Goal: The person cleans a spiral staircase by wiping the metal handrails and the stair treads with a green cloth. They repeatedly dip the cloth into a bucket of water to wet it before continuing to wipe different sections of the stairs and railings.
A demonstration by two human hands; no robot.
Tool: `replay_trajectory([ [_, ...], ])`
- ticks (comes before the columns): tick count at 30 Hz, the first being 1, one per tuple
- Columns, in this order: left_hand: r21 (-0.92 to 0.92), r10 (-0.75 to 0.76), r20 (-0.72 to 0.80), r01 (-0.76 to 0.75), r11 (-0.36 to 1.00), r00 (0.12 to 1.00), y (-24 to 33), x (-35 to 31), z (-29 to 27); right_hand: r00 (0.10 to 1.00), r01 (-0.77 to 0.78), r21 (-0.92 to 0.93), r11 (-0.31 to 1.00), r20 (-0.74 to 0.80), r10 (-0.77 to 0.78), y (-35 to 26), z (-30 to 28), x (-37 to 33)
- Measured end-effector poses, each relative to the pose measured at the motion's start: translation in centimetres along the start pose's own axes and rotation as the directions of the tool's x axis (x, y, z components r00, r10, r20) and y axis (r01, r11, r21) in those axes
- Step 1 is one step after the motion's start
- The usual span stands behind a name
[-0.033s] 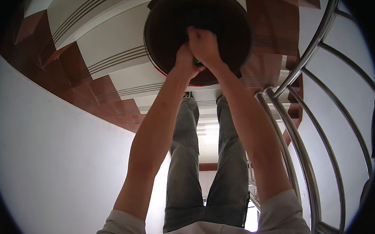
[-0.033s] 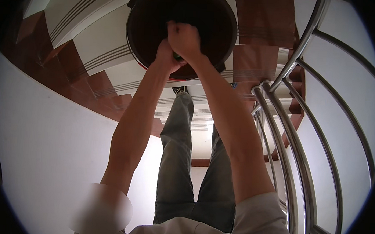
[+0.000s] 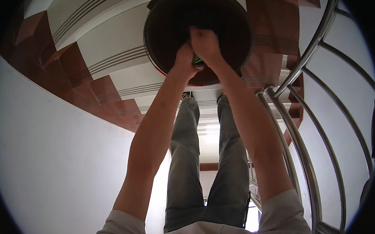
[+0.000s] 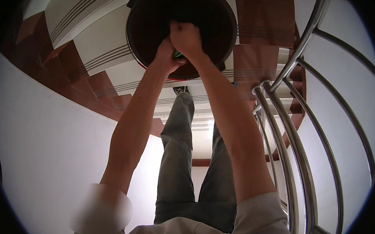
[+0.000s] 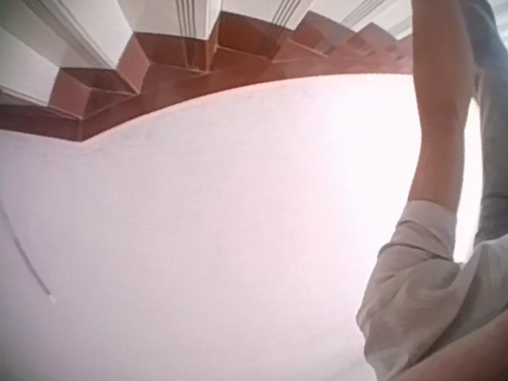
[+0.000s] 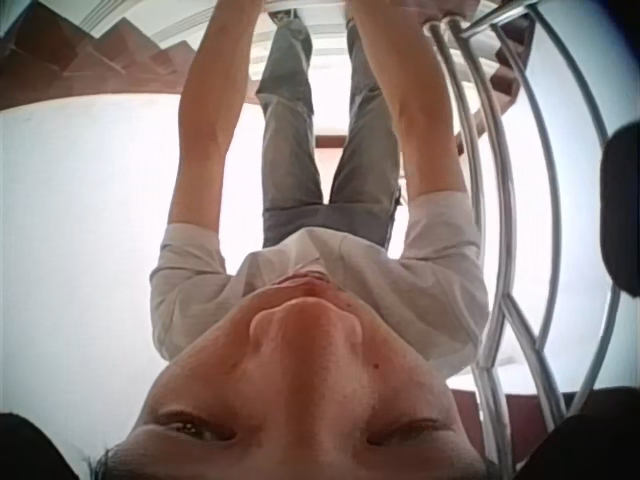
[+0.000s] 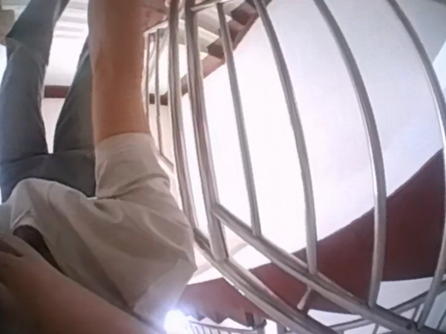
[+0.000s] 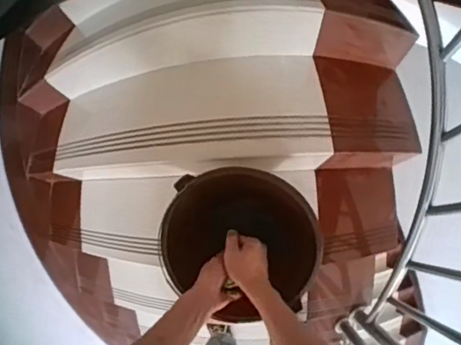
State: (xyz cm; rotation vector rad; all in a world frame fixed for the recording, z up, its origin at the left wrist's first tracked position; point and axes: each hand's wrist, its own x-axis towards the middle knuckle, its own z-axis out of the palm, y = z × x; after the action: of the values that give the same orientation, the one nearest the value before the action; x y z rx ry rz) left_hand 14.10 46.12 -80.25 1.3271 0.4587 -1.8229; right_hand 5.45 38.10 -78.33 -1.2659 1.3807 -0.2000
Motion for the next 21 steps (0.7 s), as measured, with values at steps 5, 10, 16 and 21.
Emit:
replay_trajectory([
  [5,0.174,0.192,-0.147,-0.166,0.971,0.970,4.0,-5.8,3.7,0.913,-0.405,0.435,0.804,0.142,0.383,0.3,-3.3,0.5],
  [10,0.643,0.368,-0.128,-0.206,0.738,0.921,5.1,-8.7,2.3,0.916,-0.351,0.252,0.902,0.291,0.275,-1.1,-4.0,-2.2],
  [16,0.985,0.743,0.141,-0.165,-0.042,0.654,6.9,-8.9,1.6,0.983,0.185,-0.351,0.918,0.079,-0.168,0.0,-5.6,-0.1],
  [21,0.963,0.756,0.269,-0.167,-0.211,0.597,7.9,-9.4,2.9,0.812,0.504,-0.501,0.704,-0.005,-0.584,-1.9,-8.9,-0.3],
])
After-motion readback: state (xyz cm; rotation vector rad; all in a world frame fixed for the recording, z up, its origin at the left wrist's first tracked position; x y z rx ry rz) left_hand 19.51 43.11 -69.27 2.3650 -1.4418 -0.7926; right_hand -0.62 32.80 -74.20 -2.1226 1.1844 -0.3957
